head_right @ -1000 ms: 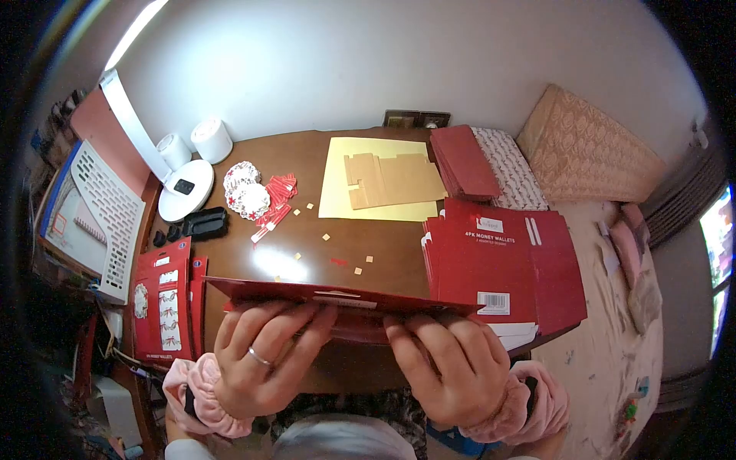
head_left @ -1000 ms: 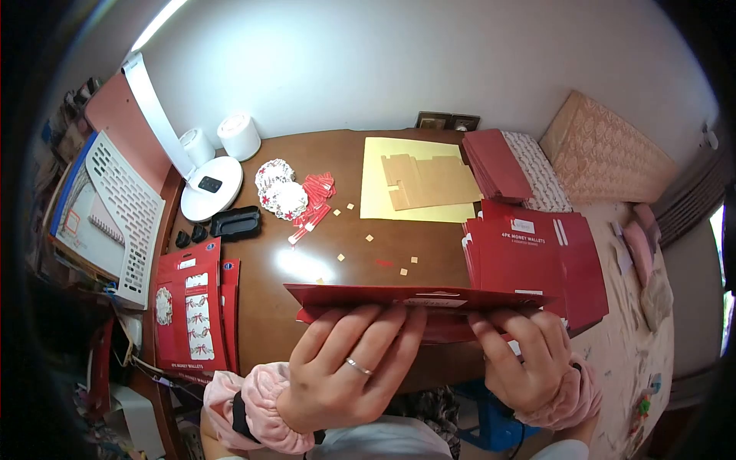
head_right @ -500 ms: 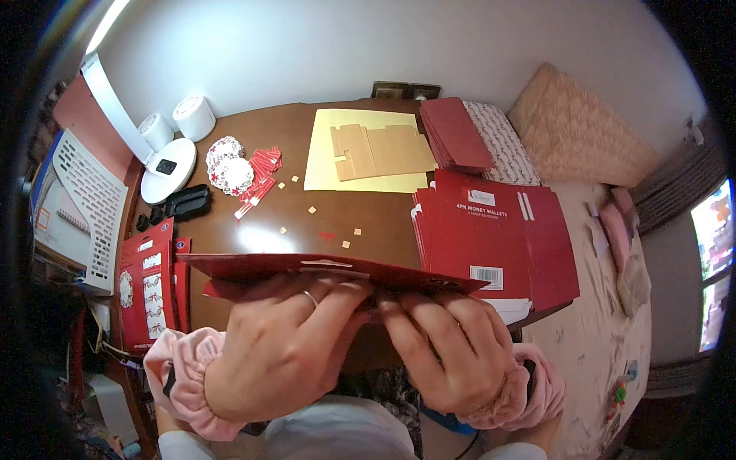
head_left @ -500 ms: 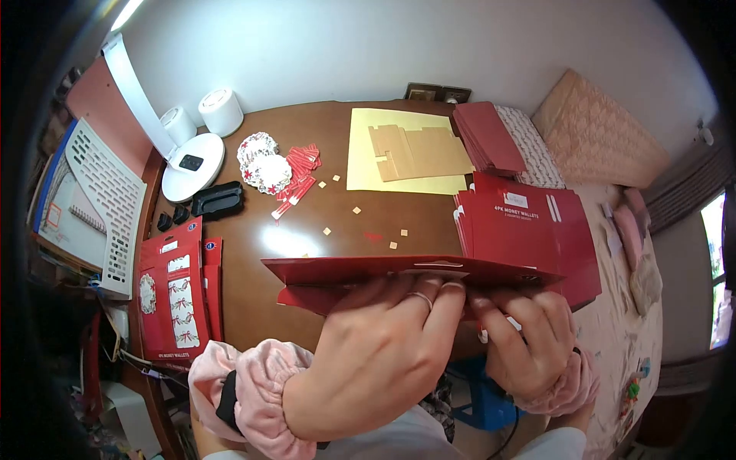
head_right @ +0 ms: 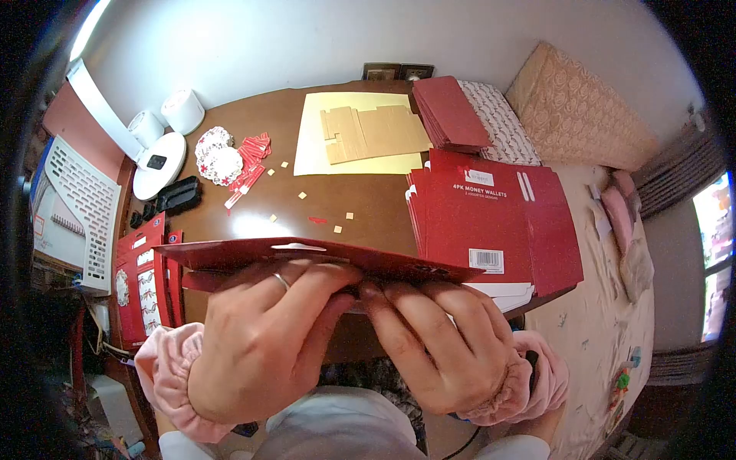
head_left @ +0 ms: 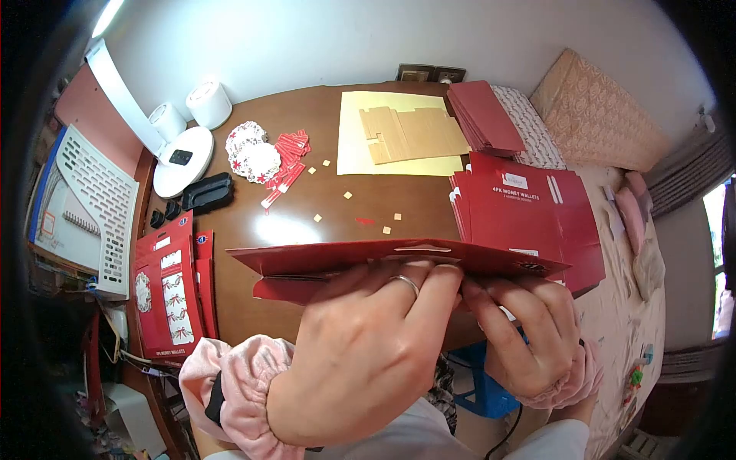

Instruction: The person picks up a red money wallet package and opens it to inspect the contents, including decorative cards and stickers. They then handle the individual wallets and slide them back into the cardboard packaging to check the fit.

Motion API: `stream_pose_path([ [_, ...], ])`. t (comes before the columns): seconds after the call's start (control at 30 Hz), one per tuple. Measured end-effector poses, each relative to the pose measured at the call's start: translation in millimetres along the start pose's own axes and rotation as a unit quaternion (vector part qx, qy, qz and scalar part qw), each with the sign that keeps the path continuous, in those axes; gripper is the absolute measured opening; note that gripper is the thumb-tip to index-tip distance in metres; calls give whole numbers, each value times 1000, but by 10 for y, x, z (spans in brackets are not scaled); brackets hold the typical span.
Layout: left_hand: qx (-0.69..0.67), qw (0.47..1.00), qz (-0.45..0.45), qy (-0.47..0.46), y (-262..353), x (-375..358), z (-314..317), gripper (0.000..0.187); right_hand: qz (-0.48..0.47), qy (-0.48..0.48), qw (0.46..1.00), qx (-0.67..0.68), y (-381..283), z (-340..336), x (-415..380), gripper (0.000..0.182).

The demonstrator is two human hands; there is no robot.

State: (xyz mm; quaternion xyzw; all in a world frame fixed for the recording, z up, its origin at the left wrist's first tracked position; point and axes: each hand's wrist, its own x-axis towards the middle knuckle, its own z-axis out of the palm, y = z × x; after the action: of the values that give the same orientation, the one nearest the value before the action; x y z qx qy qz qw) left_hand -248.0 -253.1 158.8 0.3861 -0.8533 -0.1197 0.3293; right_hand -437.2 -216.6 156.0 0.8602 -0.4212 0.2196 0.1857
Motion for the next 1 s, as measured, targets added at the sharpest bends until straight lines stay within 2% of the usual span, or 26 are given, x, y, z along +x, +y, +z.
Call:
stream_pose_path([
  [0.4,-31,999,-26,-10,42,57,-9,19,2,15,1000,-9,-14,40,1,30],
  [0.7,24,999,-25,-37,104,58,-44,18,-1,-21,999,-45,-30,-23,17,27],
  [0.77,70,994,-38,-77,135,49,-88,19,-1,-18,999,-48,-34,-19,17,27],
  [0.87,53,997,-19,-47,92,27,-48,21,0,-24,999,-47,-42,-23,16,28],
  [1.0,63,995,-32,-67,108,20,-56,22,6,-21,999,-38,-50,-25,22,27],
])
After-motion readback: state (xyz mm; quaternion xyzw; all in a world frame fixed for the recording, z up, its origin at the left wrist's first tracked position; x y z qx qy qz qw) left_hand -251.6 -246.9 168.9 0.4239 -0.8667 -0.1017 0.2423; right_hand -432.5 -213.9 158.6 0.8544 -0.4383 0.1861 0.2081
